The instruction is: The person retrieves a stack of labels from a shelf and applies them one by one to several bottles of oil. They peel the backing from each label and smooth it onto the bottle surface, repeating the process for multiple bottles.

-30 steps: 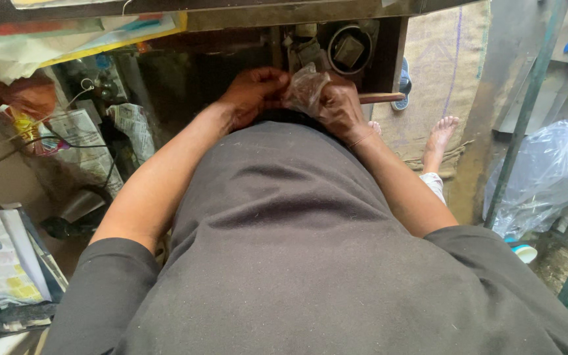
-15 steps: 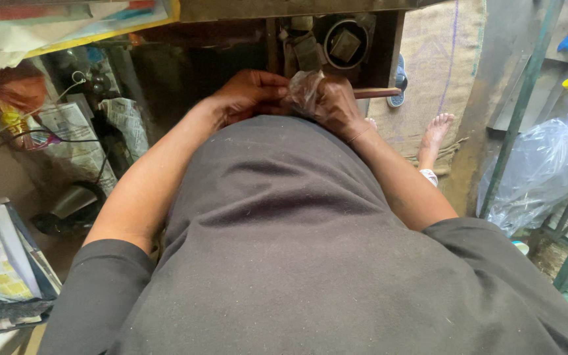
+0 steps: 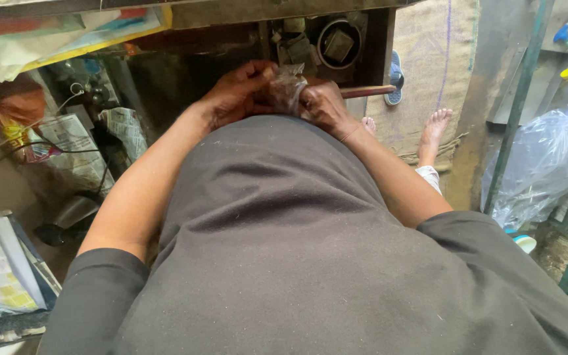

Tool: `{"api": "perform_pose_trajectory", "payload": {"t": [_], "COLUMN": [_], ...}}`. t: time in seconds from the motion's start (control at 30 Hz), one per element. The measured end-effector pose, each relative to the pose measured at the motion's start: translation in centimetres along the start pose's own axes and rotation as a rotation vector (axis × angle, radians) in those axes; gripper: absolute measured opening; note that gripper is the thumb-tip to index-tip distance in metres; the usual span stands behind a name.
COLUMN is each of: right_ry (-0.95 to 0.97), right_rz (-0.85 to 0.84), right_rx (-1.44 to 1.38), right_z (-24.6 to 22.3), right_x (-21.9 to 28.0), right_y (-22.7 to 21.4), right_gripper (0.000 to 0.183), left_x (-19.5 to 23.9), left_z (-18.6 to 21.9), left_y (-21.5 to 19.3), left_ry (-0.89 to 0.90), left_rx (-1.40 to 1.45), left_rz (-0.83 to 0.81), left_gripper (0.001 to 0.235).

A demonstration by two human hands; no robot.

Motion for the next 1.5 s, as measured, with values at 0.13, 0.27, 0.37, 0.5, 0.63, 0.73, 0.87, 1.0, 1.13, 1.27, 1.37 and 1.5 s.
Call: {"api": "perform_pose_trajectory", "payload": {"t": [0.13, 0.27, 0.37, 0.5, 0.63, 0.73, 0.87, 1.0, 1.13, 1.27, 1.37, 1.5], "right_ry": [0.09, 0.17, 0.112, 0.216, 0.276, 0.331, 0.423, 0.442, 0.667, 0.662, 0.573, 0.653], "right_rz": [0.076, 0.109, 0.258, 0.229, 0.282, 0.266, 0.245, 0.25, 0.182, 0.203, 0.223, 0.17], "right_rx": [-0.14, -0.186, -0.126, -0.171, -0.348, -0.404, -0.505, -0.552, -0.821, -0.984, -0.893, -0.85], "right_z": [-0.6, -0.8, -1.6, -1.7, -2.1, -2.1, -1.6, -1.4, -0.3, -0.1, -0.3, -0.2], "right_x": [0.3, -0.4, -0.1, -0.3, -0.4, -0.5, -0.5, -0.5, 0.3, 0.4, 0.1, 0.3], "right_y": [-1.4, -2.6, -4.7, -5.4, -6.6, -6.9, -6.7, -6.6, -4.8, -4.3, -4.6, -4.4], "right_gripper": [0.008, 0.009, 0.01, 0.013, 0.018, 0.019, 0.016, 0.015, 0.016, 0.016, 0.016, 0.014], "left_x": [0.0, -1.5, -2.1, -2.6, -2.6, -2.7, -2.7, -2.5, -1.5, -0.6, -0.1, -0.2], "left_z": [0.2, 0.3, 0.0, 0.0, 0.5, 0.5, 0.5, 0.6, 1.0, 1.2, 1.4, 1.4], "left_y": [1.1, -0.6, -2.5, -3.3, -3.7, -3.6, -3.4, -2.7, -1.4, -0.1, 0.8, 1.4], "left_ry": [0.056, 0.121, 0.141, 0.158, 0.181, 0.18, 0.175, 0.149, 0.129, 0.088, 0.1, 0.098], "left_rx": [-0.14, -0.09, -0.059, 0.017, 0.052, 0.068, 0.052, 0.058, 0.076, 0.041, -0.047, -0.041], "left_rz": [-0.166, -0.135, -0.027, -0.027, -0.041, -0.073, -0.096, -0.082, -0.114, -0.111, -0.154, -0.193], "left_gripper": [0.048, 0.032, 0.028, 0.025, 0.024, 0.025, 0.024, 0.027, 0.029, 0.037, 0.04, 0.042]}}
Point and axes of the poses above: each hand's wrist, its own x-axis away from the middle knuckle, its own y-axis out of the palm, z = x × y, the point moved 7 cm from there along -x, towards the middle knuckle, and after that the axes turned 14 degrees about x, right-handed, at the moved point
